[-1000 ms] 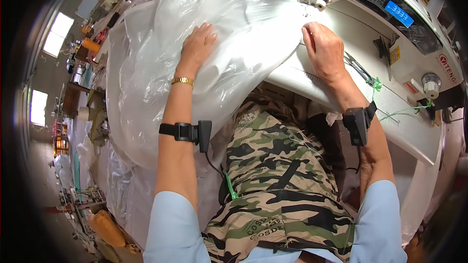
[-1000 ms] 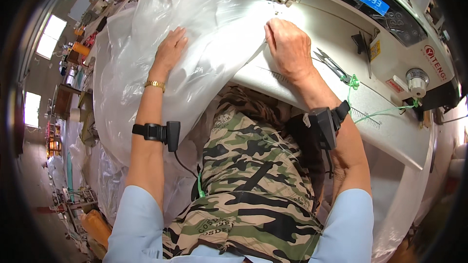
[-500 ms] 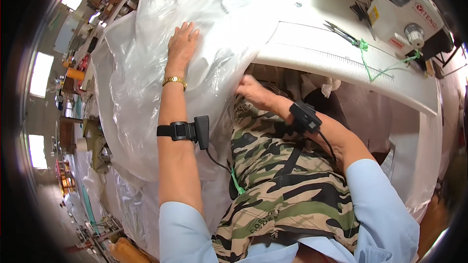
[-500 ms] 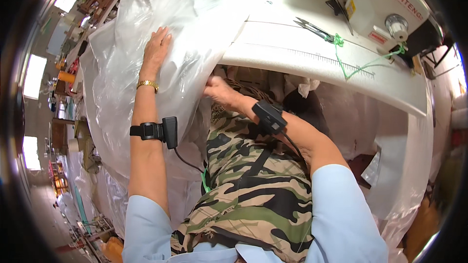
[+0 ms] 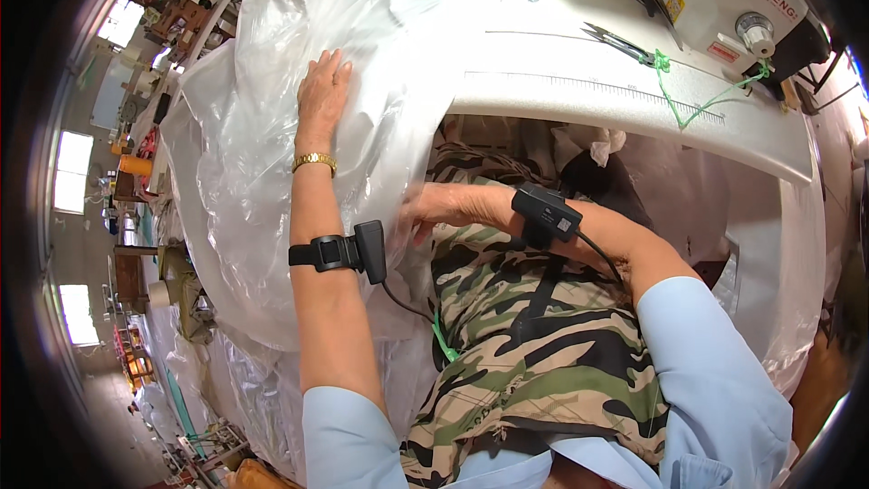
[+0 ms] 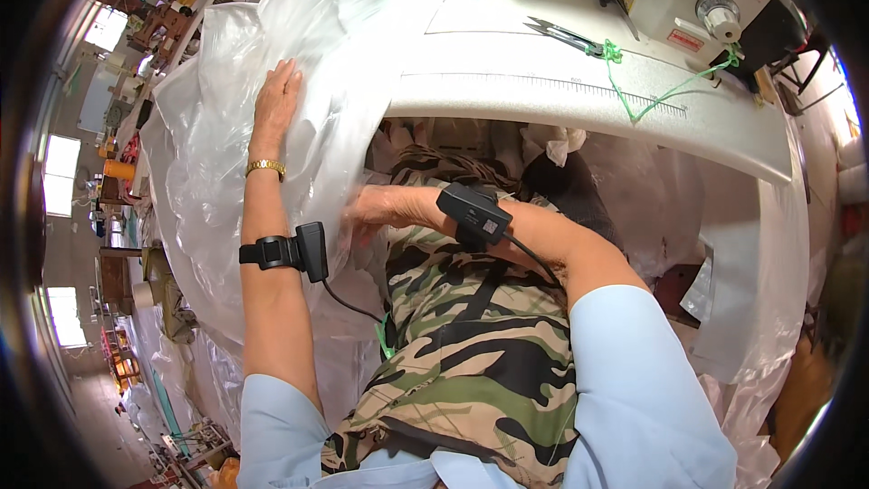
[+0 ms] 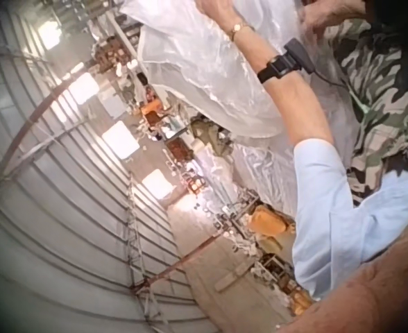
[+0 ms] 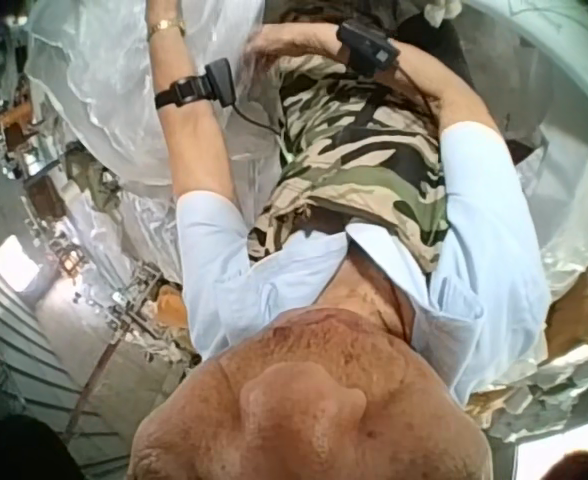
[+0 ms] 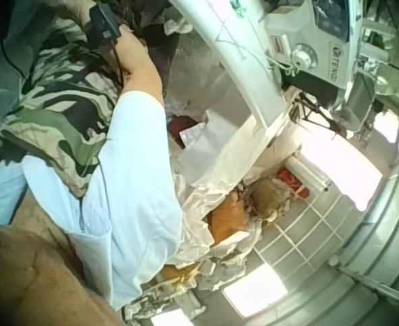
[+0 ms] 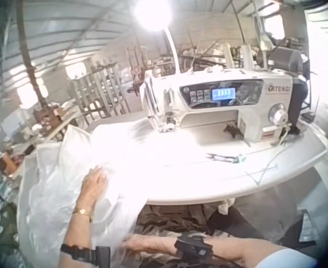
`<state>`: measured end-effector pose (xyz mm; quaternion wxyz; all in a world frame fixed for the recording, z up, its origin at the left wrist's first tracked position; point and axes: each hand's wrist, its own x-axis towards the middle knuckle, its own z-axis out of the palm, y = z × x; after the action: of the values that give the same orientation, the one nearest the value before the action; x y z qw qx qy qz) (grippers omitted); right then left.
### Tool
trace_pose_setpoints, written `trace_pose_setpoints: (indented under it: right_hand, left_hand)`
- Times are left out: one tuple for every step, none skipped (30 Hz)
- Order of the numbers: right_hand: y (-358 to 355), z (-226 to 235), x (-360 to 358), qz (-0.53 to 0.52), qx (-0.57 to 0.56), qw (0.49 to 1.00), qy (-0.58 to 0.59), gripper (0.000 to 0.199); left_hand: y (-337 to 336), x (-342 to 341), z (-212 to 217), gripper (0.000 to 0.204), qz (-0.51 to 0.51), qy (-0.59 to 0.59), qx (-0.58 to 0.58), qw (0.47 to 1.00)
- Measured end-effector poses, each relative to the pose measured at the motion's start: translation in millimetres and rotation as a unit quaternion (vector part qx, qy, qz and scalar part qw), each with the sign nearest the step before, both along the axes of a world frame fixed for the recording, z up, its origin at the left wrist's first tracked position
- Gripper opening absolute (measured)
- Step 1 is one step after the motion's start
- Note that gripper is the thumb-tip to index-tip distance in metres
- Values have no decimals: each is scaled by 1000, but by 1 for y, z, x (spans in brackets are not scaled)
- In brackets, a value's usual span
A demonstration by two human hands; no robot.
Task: The recorder is sewing together large white plastic sheets using an industrial sewing machine in a factory setting.
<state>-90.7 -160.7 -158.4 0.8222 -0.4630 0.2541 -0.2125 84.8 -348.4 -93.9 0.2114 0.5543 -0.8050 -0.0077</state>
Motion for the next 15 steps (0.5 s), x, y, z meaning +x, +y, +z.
trace_pose_setpoints:
  right_hand:
    - [5, 2, 2, -7, 0, 1000, 15, 34]
    - [9, 5, 3, -85, -90, 986, 112, 35]
    - [15, 7, 4, -155, -156, 957, 191, 39]
    - [19, 8, 3, -153, -168, 952, 203, 39]
    - [21, 10, 1, -158, -112, 956, 219, 43]
    - [23, 11, 0, -161, -56, 957, 234, 49]
    - [26, 13, 1, -151, -36, 967, 200, 54]
    - [26, 14, 1, -157, -48, 969, 182, 54]
    - [27, 14, 3, -165, -103, 964, 181, 54]
    - [27, 15, 5, -178, -152, 953, 193, 55]
    - [27, 15, 9, -166, -154, 958, 178, 55]
    - [26, 15, 14, -190, -142, 960, 150, 54]
    - [25, 15, 18, -205, -125, 963, 123, 53]
    - [23, 15, 21, -213, -131, 961, 119, 53]
    - [20, 15, 24, -195, -110, 967, 117, 51]
  left_hand:
    - [0, 0, 0, 50, 16, -20, 8, 1000]
    - [0, 1, 0, 50, 12, 0, 6, 1000]
    - [0, 1, 0, 51, -2, -10, -9, 1000]
    - [0, 1, 0, 51, -15, -22, -23, 999]
    - [1, 2, -1, 51, -9, -23, -18, 1000]
    - [1, 2, -1, 51, -10, -18, -17, 1000]
    - [1, 1, 0, 51, -11, -13, -19, 1000]
    - [1, 1, 0, 51, -6, -14, -17, 1000]
    - [1, 0, 1, 52, -7, -4, -17, 1000]
    - [2, 0, 1, 52, 1, -8, -8, 1000]
    - [3, -1, 2, 52, -3, 5, -12, 1000]
    - [4, -2, 3, 51, -5, -2, -17, 1000]
    - [5, -3, 4, 50, 2, -9, -13, 1000]
    - [7, -3, 6, 50, -5, -11, -23, 1000]
    - [9, -4, 6, 49, 3, -5, -17, 1000]
